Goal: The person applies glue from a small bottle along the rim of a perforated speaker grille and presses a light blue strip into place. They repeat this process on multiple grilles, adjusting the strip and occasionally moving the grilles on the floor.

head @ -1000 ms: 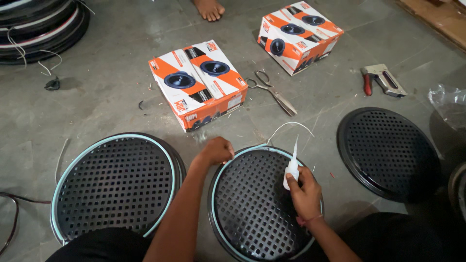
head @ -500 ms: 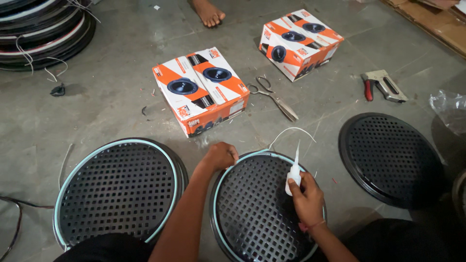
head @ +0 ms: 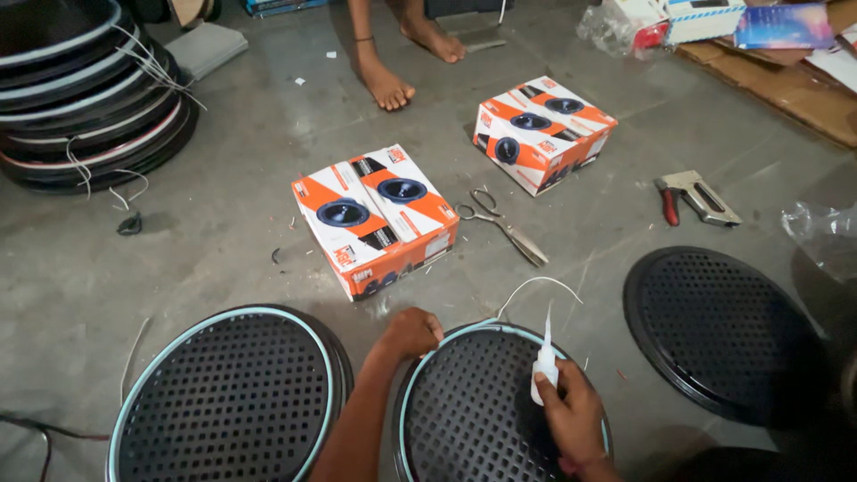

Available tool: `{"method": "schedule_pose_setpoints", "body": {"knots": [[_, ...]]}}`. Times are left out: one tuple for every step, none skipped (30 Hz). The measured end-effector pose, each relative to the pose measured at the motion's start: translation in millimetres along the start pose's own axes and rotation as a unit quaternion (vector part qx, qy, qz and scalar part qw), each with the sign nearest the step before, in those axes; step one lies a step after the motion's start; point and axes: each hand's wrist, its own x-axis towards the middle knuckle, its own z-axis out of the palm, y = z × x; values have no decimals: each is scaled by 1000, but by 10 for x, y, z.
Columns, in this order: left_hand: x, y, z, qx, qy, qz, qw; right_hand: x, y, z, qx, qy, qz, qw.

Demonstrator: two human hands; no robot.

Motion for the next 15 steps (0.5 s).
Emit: {"method": "schedule_pose_setpoints", "body": {"knots": [[-17,29,-4,-13,-2,-9,1000,4,3,-12,-1,3,-6,1000],[-48,46,-15,-26,-5,-19,999,8,6,-14,-2,4,-11,1000],[-57,67,-40,-39,-8,-28,999,19,9,-8,-3,5,-17,1000],[-69,83,-56,-40,-10,-23,999,23,16,-8,-4,3,-22,1000],[-82,90,-69,-41,-12,-18,999,33,24,-7,-5,1,-27,1000],[-92,97,-70,-42,-15,-13,999,33,32,-10,-6,-1,-32,999],[-97,101,-64,-29,-9,-6,1000,33,38,-10,-10,1,-38,999],[-99,102,-57,-16,-3,1,1000,35,40,-7,-14,3,-45,999],[-102,99,-46,-4,3,9,1000,32,39,-9,-18,5,-52,998],[-101,97,-45,2,14,23,1000,30,32,-9,-14,1,-37,999],[-96,95,-44,8,26,37,999,28,23,-6,-10,-2,-22,1000],[-94,91,-35,14,37,50,998,27,17,-7,-7,-6,-7,1000],[-89,86,-32,-1,22,28,999,25,11,-8,-8,-7,-4,1000],[-85,81,-29,-16,7,5,1000,13,6,-13,-9,-7,0,1000],[-82,80,-24,-31,-10,-17,999,5,3,-19,-10,-8,4,1000]]}}
